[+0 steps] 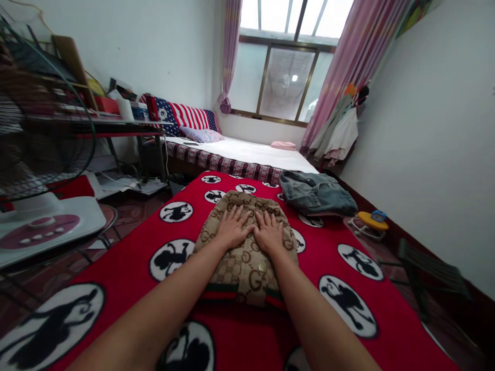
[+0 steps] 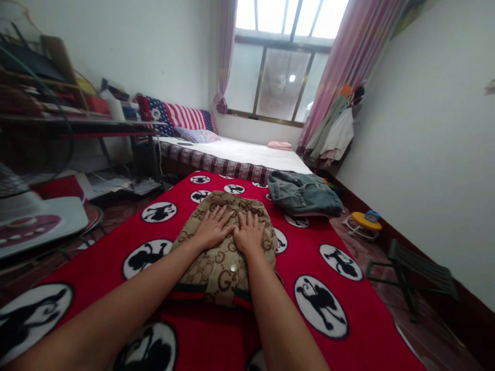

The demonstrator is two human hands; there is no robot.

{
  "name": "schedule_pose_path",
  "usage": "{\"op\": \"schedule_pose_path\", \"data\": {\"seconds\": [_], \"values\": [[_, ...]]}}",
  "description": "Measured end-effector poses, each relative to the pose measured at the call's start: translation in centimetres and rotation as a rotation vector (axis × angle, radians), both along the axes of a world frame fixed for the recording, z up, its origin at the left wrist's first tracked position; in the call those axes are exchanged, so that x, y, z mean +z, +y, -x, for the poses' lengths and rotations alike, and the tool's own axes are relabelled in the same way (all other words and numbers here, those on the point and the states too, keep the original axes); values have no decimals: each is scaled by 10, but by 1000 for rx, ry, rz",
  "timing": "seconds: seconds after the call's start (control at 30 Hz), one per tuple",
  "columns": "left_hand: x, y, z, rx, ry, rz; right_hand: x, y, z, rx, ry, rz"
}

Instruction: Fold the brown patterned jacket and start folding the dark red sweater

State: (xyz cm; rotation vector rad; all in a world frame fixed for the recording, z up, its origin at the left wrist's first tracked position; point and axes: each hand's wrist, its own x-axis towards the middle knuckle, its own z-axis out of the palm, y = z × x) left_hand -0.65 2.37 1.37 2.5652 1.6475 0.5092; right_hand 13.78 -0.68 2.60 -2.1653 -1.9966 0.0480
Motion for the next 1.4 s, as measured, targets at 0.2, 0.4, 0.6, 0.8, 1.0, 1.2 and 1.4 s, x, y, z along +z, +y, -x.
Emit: {"op": "schedule_pose_path", "data": {"seconds": [0.2, 0.4, 0.6, 0.8, 1.0, 1.2, 1.4], "values": [[7, 29, 0, 107, -108, -13, 4, 12, -8, -4, 46, -165], [7, 62, 1, 221, -137, 8, 6, 31, -28, -187, 38, -301], [6, 87, 6, 301, -192, 37, 2, 65, -46, -313, 192, -212], [0, 102, 7, 379, -247, -46, -2, 76, -56, -371, 216, -249], [3, 94, 11, 267, -485, -280, -6, 71, -59, -347, 264, -324], [1, 69, 17, -217, -608, -91, -9, 58, -58, -309, 290, -323], [-2, 54, 25, -219, -365, 161, 6, 46, -48, -332, 357, -207]]}}
